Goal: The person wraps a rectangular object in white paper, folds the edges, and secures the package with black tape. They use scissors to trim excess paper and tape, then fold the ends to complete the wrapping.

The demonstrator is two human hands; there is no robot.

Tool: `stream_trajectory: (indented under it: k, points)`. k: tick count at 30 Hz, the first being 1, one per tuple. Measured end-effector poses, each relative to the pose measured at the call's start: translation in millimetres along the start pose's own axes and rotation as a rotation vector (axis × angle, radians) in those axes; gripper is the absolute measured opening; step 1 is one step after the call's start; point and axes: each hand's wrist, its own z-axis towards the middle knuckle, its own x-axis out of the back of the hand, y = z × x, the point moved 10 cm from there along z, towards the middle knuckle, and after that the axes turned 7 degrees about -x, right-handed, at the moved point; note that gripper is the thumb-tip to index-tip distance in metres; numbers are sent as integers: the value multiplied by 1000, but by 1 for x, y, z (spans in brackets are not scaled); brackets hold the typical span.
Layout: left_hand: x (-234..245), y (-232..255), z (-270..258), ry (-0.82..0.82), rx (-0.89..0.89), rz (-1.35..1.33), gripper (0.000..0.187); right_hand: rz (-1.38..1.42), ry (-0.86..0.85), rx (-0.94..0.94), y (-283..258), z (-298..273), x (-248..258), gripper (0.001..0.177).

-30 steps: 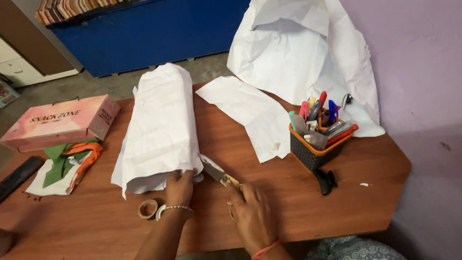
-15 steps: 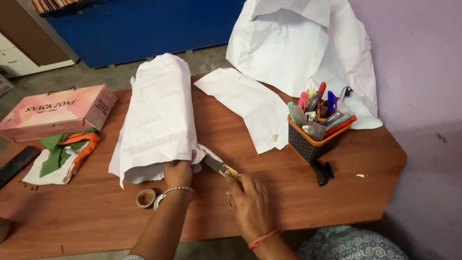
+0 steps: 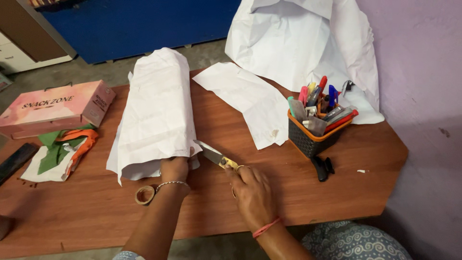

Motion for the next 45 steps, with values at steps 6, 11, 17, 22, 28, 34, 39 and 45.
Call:
stream_trajectory:
  k: [6, 11, 17, 22, 28, 34, 39, 45]
  points:
    - [-3, -4, -2, -47, 102, -89, 32, 180, -74, -195, 22, -4, -10, 24]
    - [-2, -15, 2, -48, 127, -49, 28, 522, -119, -468, 64, -9, -8, 39]
    - [-1, -27, 11, -91, 178, -34, 26, 1165, -515, -1126, 97, -36, -53, 31]
    - [5, -38, 18, -31, 312, -131, 28, 1287, -705, -1056, 96, -10, -74, 25]
    - [4, -38, 16, 18, 297, -53, 30, 1196, -790, -1072, 108, 11, -74, 22]
    - [7, -38, 17, -52, 289, -75, 30, 1121, -782, -1009, 108, 26, -77, 23]
    - [9, -36, 15, -30, 324, -48, 29, 948, -817, -889, 125, 49, -78, 30]
    - [-21, 3, 29, -107, 241, -97, 31, 847, -920, -719, 136, 73, -79, 42]
